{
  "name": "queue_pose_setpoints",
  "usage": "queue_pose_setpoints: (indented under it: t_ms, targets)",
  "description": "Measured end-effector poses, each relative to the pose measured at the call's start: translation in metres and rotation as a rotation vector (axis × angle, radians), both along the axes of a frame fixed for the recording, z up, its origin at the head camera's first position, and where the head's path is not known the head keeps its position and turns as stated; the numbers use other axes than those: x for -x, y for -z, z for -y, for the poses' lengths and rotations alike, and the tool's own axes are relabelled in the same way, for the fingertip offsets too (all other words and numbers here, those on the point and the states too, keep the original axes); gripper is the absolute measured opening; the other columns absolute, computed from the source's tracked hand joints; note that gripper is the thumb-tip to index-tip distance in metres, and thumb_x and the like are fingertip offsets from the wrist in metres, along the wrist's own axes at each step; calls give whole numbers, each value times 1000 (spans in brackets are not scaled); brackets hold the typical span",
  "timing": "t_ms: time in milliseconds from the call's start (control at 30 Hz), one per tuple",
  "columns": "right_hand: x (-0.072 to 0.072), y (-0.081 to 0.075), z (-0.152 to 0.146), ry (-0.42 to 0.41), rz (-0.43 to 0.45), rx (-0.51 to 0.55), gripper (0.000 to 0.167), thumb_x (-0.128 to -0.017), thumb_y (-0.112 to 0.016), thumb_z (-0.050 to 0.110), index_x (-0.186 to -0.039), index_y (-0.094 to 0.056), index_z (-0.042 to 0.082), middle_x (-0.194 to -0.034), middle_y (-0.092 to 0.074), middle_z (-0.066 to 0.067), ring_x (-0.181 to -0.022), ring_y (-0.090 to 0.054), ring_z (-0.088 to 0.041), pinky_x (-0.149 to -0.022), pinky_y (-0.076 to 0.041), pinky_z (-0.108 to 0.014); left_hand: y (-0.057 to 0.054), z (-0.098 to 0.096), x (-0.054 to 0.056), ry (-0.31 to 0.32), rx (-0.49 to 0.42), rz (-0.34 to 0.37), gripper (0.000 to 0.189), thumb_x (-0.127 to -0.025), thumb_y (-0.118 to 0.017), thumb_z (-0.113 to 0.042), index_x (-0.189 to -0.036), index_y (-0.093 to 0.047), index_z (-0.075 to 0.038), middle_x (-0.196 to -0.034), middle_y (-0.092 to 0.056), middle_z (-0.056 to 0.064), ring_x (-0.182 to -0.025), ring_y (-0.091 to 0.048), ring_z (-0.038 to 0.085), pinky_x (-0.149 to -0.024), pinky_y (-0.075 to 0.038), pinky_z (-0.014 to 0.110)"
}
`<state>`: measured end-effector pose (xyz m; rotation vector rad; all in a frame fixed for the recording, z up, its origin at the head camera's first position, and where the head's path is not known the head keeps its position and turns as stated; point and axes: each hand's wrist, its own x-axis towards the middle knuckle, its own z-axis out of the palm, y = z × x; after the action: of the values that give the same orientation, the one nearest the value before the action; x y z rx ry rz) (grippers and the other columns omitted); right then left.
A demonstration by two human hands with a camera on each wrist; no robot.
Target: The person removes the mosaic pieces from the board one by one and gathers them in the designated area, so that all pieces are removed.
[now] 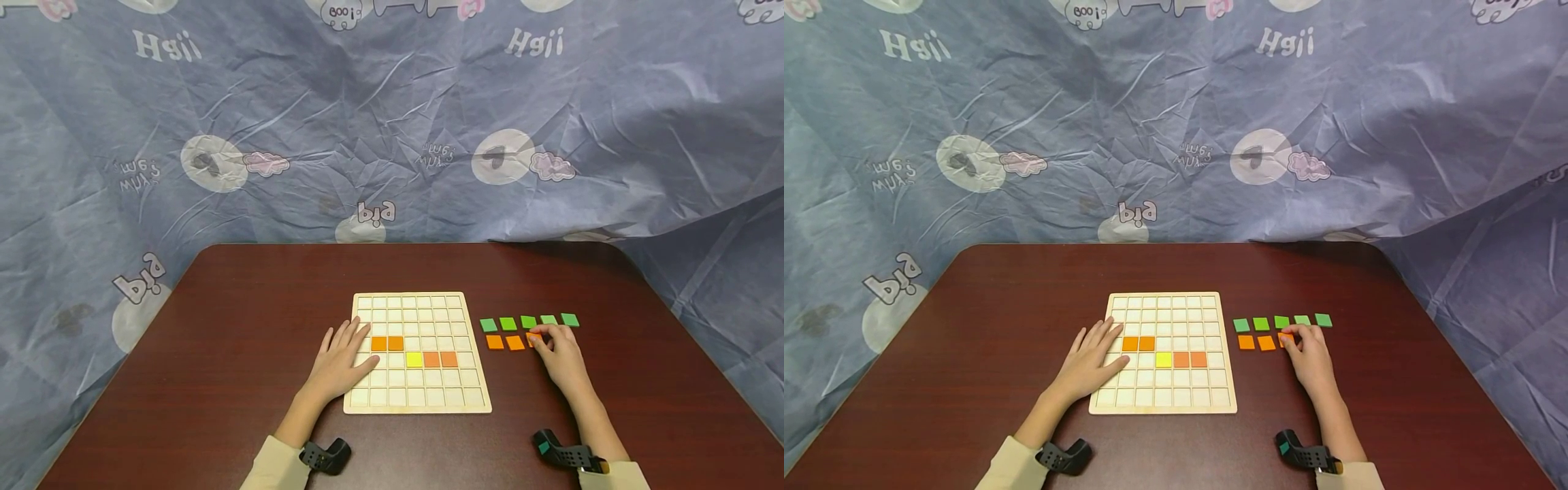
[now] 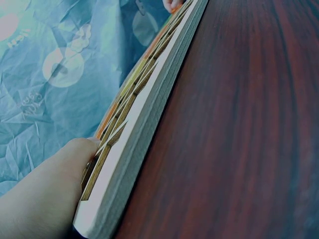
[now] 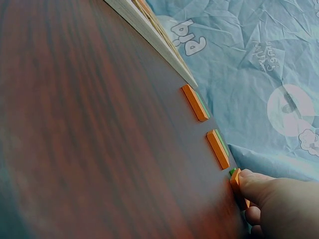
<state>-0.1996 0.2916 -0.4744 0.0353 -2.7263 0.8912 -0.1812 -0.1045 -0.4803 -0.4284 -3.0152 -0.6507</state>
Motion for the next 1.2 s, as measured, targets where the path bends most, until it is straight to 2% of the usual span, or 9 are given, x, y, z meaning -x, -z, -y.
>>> queue_pose_setpoints:
  t_ms: [300, 567, 867, 1200]
  targets:
    - [0, -1, 1, 5, -6, 2, 20, -90, -56, 19, -102, -61, 4, -96, -46, -11, -68, -36, -12, -58, -31, -23, 0, 0, 0, 0, 1, -1, 67, -88, -41, -56, -144, -26, -23, -152, -19, 4, -141, -15, 24, -114, -4, 48]
    - [-2, 0, 1, 8, 17, 18, 23, -92, -53, 23, -102, -61, 4, -96, -45, -11, -66, -36, -11, -56, -30, -24, 1, 1, -1, 5, 1, 0, 67, -89, -40, -56, -145, -25, -23, -153, -18, 3, -141, -14, 24, -114, -4, 47]
    - [0, 0, 4, 58, -14, 26, 22, -93, -52, 20, -99, -62, 2, -96, -47, -13, -68, -38, -14, -57, -30, -24, 1, 1, 0, 4, 1, -5, 67, -88, -40, -56, -145, -25, -23, -153, -18, 4, -141, -15, 24, -114, -4, 47]
    - [-1, -4, 5, 114, -22, 61, 24, -93, -50, 21, -103, -61, 3, -95, -48, -12, -70, -38, -15, -57, -31, -23, 2, 0, 0, 4, -11, -4, 67, -88, -41, -56, -145, -26, -24, -153, -18, 3, -141, -15, 24, -114, -4, 47]
